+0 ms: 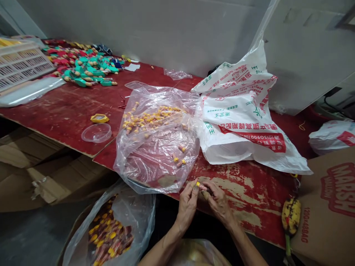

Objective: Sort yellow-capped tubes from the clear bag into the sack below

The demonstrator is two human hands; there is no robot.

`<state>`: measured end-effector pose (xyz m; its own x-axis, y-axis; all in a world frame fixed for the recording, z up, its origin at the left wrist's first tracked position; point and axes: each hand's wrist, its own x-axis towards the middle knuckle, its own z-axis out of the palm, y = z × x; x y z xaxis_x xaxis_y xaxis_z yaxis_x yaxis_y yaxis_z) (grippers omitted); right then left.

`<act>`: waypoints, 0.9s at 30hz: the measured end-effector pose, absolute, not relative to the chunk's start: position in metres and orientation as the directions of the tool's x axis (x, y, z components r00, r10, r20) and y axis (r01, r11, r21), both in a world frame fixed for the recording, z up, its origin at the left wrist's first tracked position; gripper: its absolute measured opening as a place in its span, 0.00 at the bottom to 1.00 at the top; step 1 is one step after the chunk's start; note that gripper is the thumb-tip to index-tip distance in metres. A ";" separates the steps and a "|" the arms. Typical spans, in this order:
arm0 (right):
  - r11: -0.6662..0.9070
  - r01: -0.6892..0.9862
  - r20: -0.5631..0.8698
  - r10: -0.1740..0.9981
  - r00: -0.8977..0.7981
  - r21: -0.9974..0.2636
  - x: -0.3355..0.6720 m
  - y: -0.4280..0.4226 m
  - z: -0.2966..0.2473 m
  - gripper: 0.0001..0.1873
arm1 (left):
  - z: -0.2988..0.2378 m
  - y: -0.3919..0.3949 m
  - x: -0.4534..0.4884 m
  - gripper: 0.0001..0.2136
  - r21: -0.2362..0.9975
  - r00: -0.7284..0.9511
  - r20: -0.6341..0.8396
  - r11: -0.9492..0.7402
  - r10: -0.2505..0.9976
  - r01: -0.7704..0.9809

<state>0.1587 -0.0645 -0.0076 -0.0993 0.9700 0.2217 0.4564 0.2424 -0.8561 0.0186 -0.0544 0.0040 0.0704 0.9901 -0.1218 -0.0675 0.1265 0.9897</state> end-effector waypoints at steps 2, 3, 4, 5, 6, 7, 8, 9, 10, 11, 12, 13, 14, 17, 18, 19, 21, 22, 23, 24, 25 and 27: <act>0.255 0.467 0.235 0.967 -0.100 -0.847 0.158 -0.067 -0.012 0.14 | 0.001 -0.058 0.020 0.20 0.992 0.102 -0.116 0.120 0.988 -0.030; 0.256 0.471 0.243 0.966 -0.090 -0.844 0.157 -0.069 -0.014 0.14 | 0.000 -0.059 0.021 0.20 0.993 0.111 -0.113 0.115 0.987 -0.012; 0.253 0.474 0.248 0.966 -0.074 -0.843 0.156 -0.070 -0.016 0.14 | -0.001 -0.060 0.021 0.20 0.994 0.118 -0.109 0.109 0.987 0.003; 0.246 0.479 0.251 0.966 -0.053 -0.843 0.155 -0.072 -0.018 0.14 | -0.003 -0.061 0.022 0.20 0.995 0.124 -0.100 0.099 0.987 0.016; 0.236 0.483 0.254 0.967 -0.030 -0.843 0.154 -0.074 -0.021 0.14 | -0.004 -0.061 0.022 0.20 0.996 0.130 -0.089 0.087 0.988 0.027; 0.224 0.488 0.253 0.967 -0.007 -0.844 0.152 -0.076 -0.023 0.14 | -0.005 -0.061 0.023 0.19 0.997 0.138 -0.077 0.073 0.987 0.038; 0.210 0.491 0.249 0.968 0.014 -0.845 0.152 -0.077 -0.025 0.14 | -0.006 -0.061 0.023 0.19 0.997 0.146 -0.065 0.058 0.987 0.052; 0.194 0.492 0.239 0.970 0.031 -0.849 0.151 -0.079 -0.027 0.14 | -0.007 -0.061 0.024 0.18 0.997 0.154 -0.053 0.043 0.987 0.069; 0.175 0.489 0.223 0.974 0.042 -0.855 0.152 -0.080 -0.028 0.14 | -0.007 -0.060 0.024 0.18 0.996 0.163 -0.041 0.026 0.986 0.088; 0.158 0.483 0.203 0.978 0.042 -0.861 0.153 -0.080 -0.028 0.14 | -0.007 -0.059 0.025 0.17 0.994 0.179 -0.030 0.010 0.983 0.110; 0.145 0.476 0.180 0.983 0.029 -0.867 0.155 -0.079 -0.028 0.14 | -0.006 -0.057 0.025 0.17 0.991 0.206 -0.018 -0.009 0.978 0.133; 0.139 0.471 0.159 0.987 0.004 -0.871 0.158 -0.077 -0.026 0.14 | -0.006 -0.054 0.025 0.16 0.987 0.242 -0.005 -0.034 0.970 0.157; 0.141 0.473 0.146 0.989 -0.027 -0.870 0.162 -0.074 -0.024 0.14 | -0.005 -0.050 0.024 0.15 0.981 0.278 0.015 -0.068 0.960 0.181; 0.157 0.584 0.162 0.986 -0.045 -0.797 0.185 -0.059 -0.021 0.15 | -0.005 -0.028 0.015 0.14 0.938 0.262 0.114 -0.191 0.958 0.289; 0.156 0.672 0.198 0.980 -0.015 -0.724 0.197 -0.053 -0.022 0.15 | -0.006 -0.017 0.009 0.14 0.908 0.201 0.161 -0.225 0.966 0.354; 0.137 0.769 0.246 0.969 0.027 -0.624 0.210 -0.049 -0.024 0.16 | -0.008 -0.004 0.001 0.15 0.865 0.132 0.210 -0.247 0.969 0.436; 0.056 0.905 0.342 0.934 0.102 -0.421 0.237 -0.042 -0.030 0.17 | -0.014 0.024 -0.020 0.16 0.739 0.051 0.290 -0.257 0.956 0.623; 0.012 0.939 0.374 0.919 0.126 -0.345 0.249 -0.040 -0.033 0.17 | -0.016 0.039 -0.032 0.17 0.657 0.071 0.308 -0.266 0.949 0.705; -0.029 0.959 0.393 0.908 0.142 -0.280 0.261 -0.037 -0.036 0.17 | -0.019 0.053 -0.043 0.18 0.573 0.123 0.310 -0.288 0.943 0.767; -0.060 0.972 0.403 0.903 0.150 -0.226 0.270 -0.034 -0.038 0.17 | -0.022 0.065 -0.053 0.19 0.498 0.191 0.296 -0.321 0.936 0.806; -0.080 0.981 0.406 0.902 0.146 -0.174 0.279 -0.029 -0.038 0.17 | -0.024 0.075 -0.062 0.20 0.440 0.258 0.271 -0.358 0.927 0.824; -0.108 0.992 0.398 0.909 0.124 -0.064 0.293 -0.012 -0.033 0.17 | -0.028 0.090 -0.072 0.21 0.398 0.349 0.230 -0.415 0.908 0.818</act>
